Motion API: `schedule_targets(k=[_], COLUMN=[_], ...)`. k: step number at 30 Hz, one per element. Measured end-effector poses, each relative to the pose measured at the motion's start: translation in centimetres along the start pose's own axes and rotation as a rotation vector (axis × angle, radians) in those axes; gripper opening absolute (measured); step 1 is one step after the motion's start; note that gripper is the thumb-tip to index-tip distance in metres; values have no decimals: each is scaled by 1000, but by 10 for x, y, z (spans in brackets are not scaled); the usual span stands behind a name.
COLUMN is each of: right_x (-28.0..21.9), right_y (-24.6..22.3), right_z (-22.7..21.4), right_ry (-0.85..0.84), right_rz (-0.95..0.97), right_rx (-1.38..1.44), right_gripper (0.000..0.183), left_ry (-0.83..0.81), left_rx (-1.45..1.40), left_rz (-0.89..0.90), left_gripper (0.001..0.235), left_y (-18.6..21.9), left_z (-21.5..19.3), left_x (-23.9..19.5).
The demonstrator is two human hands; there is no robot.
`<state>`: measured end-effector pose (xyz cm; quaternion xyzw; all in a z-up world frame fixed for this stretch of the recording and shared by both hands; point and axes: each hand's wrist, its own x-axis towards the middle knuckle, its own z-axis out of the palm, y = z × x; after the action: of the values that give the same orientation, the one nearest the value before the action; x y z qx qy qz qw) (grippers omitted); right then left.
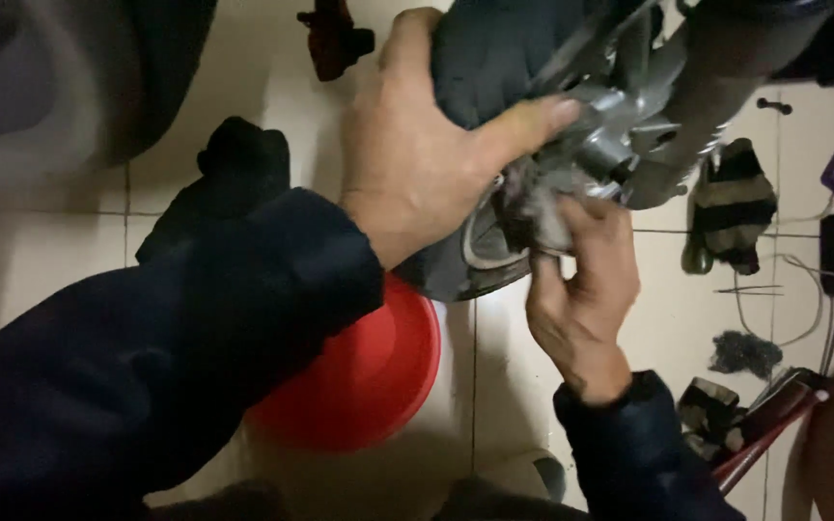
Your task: Cleaning the hub and spokes of a wheel using a cloth and rotating it to reach all sides.
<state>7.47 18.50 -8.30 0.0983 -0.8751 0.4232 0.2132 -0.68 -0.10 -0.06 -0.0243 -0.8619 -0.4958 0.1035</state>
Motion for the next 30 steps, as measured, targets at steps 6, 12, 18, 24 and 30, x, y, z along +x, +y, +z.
schedule_targets(k=[6,12,18,24,30], right_x=[7,22,23,7,-2], right_y=[30,36,44,35,10], right_z=[17,16,10,21,9], right_ry=[-419,-138,-457,-375,-463], right_rz=[-366,-430,-350,-358,-94], right_rx=[-302,-570,-619,-447,-43], right_gripper=[51,50,26,59,61], left_ry=[54,-33,-113,-76,-52], left_rx=[48,-28,-3,-14,-1], left_rz=[71,-95,-123,-116,-110], left_gripper=[77,80,89,87,88], left_y=[4,8,8,10,8], left_z=[-2,-2,-2,1,5], left_x=[2,2,3,5,2])
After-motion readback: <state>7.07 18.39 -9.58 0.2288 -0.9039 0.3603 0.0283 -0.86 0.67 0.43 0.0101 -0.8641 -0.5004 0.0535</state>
